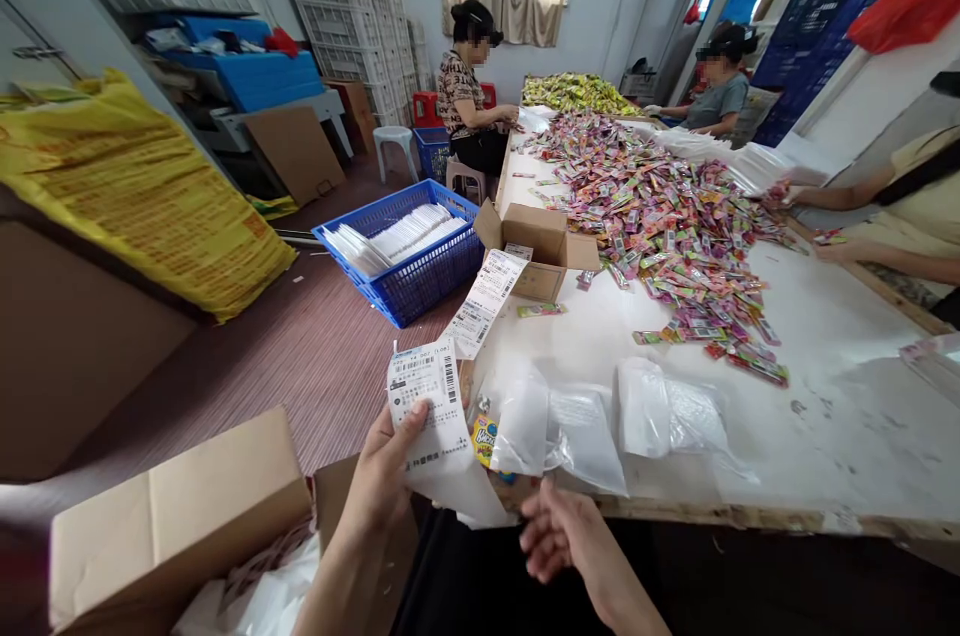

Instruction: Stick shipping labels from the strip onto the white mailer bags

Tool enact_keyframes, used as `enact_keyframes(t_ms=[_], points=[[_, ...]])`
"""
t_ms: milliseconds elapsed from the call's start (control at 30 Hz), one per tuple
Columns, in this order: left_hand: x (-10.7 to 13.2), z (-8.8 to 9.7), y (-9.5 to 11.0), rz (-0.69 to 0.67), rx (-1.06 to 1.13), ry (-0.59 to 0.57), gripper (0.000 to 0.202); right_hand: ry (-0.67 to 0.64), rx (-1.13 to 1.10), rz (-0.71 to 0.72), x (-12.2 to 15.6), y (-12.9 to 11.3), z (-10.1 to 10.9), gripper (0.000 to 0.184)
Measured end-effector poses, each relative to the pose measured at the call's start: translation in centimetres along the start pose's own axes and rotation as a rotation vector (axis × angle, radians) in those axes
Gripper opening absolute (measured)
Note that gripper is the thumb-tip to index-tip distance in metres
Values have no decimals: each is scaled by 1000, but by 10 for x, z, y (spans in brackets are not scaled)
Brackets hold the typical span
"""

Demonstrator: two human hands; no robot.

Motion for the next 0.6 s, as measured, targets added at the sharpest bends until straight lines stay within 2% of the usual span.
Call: enact_keyframes(t_ms=[33,67,167,200,267,333,400,467,533,600], points=[[3,-2,2,-25,-15,-16,61,-3,136,50,6,-4,-2,65],[6,-4,4,-53,-33,-32,62,47,272,160,12,-17,-2,59],[17,-17,1,-61,-154,-159,46,217,514,557,36,-76,-5,38],[22,-24,-4,-31,-238,-250,37,209,531,650,41,-94,-10,40],[32,-38,-15,25,-445,-435,23,116,551,778,46,-119,-25,54],[38,-44,-23,44,-552,-502,18,55,655,901,50,-132,-40,44],[39,-43,-31,120,-409,-471,24,58,812,1037,54,-131,-53,26],[36,-43,-48,324,-118,-429,34,59,925,1169,60,-123,-65,23],[29,-43,-63,491,108,-339,36,39,972,1233,68,-118,-74,19],[14,-36,-69,498,209,-184,33,40,977,1222,81,-126,-75,18]])
Point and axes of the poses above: each hand's wrist, its own x-axis away from the middle knuckle, its own z-axis out of the back of the hand, y = z × x, the point moved 7 cm from there along -x, towards the middle knuckle, and after that the axes turned 7 degrees about -y, right-handed, at the moved point
